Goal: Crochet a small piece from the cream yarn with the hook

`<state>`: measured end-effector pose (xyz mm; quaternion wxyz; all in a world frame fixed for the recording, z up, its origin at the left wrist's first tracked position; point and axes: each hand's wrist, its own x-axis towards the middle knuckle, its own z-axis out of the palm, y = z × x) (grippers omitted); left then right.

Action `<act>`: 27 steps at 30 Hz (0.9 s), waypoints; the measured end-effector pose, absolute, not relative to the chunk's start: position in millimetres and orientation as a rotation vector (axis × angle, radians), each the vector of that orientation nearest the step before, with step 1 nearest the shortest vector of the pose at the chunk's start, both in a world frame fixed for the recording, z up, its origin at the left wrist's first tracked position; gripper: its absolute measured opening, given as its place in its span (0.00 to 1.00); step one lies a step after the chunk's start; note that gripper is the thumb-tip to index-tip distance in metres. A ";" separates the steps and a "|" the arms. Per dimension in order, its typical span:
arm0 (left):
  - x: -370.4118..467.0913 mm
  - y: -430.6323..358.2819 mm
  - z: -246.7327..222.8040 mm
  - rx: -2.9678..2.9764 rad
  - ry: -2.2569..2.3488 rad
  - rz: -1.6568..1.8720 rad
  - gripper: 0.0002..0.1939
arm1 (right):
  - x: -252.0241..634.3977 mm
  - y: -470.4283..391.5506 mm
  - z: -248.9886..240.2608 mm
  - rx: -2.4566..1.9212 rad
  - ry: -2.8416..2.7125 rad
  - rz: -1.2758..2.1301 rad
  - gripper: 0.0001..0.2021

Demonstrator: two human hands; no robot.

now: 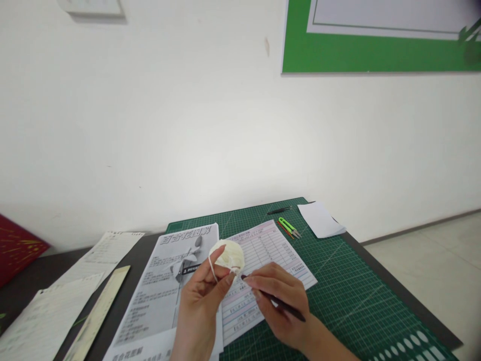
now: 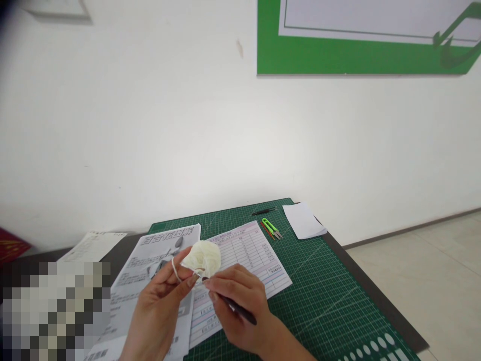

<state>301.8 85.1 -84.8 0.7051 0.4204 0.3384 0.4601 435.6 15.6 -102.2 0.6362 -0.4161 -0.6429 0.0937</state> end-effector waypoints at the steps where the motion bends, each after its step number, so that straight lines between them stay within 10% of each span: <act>1: 302.7 85.0 -84.1 0.913 0.742 1.018 0.23 | 434.9 16.2 -101.4 -0.949 -1.425 0.261 0.17; 13: 303.9 82.6 -78.7 0.763 0.683 0.938 0.25 | 436.1 23.1 -106.7 -0.867 -1.085 0.630 0.07; 27: 304.6 85.4 -84.5 1.116 0.933 1.121 0.20 | 433.7 13.1 -117.8 -1.059 -1.693 0.025 0.22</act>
